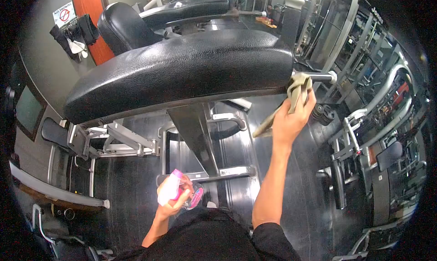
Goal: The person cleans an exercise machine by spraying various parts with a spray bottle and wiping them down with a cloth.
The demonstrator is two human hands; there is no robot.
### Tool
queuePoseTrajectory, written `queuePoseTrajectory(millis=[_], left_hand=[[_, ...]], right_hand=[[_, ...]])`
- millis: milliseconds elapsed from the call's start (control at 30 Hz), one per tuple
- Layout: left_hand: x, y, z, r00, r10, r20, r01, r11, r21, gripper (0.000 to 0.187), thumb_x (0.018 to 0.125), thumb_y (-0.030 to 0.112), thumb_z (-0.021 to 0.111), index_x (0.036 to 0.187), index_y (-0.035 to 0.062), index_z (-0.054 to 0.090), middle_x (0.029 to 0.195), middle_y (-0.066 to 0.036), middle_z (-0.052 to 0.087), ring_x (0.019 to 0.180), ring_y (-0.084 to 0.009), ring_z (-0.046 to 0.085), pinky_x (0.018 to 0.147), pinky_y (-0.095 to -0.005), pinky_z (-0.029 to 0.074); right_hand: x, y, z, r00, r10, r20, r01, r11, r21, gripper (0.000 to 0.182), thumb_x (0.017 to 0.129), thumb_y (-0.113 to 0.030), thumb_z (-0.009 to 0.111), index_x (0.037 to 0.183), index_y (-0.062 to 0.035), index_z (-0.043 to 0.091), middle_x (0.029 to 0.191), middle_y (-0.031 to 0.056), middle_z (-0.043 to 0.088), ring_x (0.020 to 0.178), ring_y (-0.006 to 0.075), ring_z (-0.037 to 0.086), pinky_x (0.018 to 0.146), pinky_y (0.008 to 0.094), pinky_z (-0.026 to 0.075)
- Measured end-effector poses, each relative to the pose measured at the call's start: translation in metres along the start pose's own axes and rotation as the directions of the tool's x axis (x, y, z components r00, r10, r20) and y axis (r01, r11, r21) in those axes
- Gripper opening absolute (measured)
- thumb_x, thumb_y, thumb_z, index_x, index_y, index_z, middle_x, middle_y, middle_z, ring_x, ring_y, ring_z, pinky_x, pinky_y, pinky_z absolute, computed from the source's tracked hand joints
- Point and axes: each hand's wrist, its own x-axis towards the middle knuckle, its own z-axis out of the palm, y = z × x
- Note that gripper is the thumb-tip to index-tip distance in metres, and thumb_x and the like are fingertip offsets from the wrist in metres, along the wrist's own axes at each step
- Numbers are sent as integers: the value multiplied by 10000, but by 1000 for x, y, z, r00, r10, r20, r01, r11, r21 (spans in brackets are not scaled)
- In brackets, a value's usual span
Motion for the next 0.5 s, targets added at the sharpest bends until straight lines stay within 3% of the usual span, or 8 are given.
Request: queuePoseTrajectory(millis=[100, 167, 267, 400, 433, 500], left_hand=[[1, 2, -2, 999, -19, 36, 17, 999, 35, 266, 750, -42, 703, 998, -20, 609, 897, -104, 647, 784, -175, 632, 702, -295, 515], [1, 3, -2, 998, -31, 58, 29, 999, 35, 267, 750, -41, 705, 999, -17, 611, 899, -105, 648, 781, -175, 633, 700, -294, 515], [-3, 1, 0, 994, -106, 10, 107, 990, -94, 267, 750, -33, 711, 997, -13, 614, 900, -103, 650, 783, -181, 637, 705, -298, 516], [-3, -5, 2, 995, -93, 36, 94, 995, -29, 253, 749, -19, 719, 980, -20, 615, 899, -101, 654, 782, -191, 640, 707, -305, 514], [-2, -6, 3, 995, -92, 48, 92, 996, 4, 250, 748, -15, 723, 975, -23, 616, 896, -102, 657, 785, -194, 641, 707, -307, 513], [1, -6, 5, 993, -93, 73, 93, 996, -7, 243, 749, -13, 723, 968, -22, 618, 893, -102, 660, 789, -200, 643, 707, -308, 513]], right_hand=[[27, 3, -13, 982, -56, 182, 69, 995, -66, 439, 801, 58, 509, 1233, 4, 561, 1275, 223, 477, 1184, 392, 485, 1000, 426, 386], [44, 7, -13, 977, -20, 211, 47, 991, -123, 432, 806, 40, 495, 1233, 7, 551, 1272, 207, 494, 1173, 381, 500, 990, 409, 395], [66, 7, -15, 925, 17, 380, 4, 998, -57, 400, 795, 34, 425, 1176, 65, 543, 1233, 187, 537, 1156, 366, 520, 1003, 373, 383], [46, -8, -24, 929, -4, 371, 93, 970, -223, 345, 822, 1, 511, 1162, 21, 565, 1300, 183, 483, 1045, 409, 573, 874, 446, 471], [35, -6, -25, 931, -105, 349, 184, 962, -203, 319, 829, 7, 536, 1146, 14, 576, 1278, 197, 479, 1051, 413, 566, 863, 449, 477], [23, -20, -28, 934, -134, 330, 202, 962, -181, 317, 831, 22, 540, 1145, 8, 584, 1234, 210, 487, 1057, 413, 558, 862, 449, 477]])
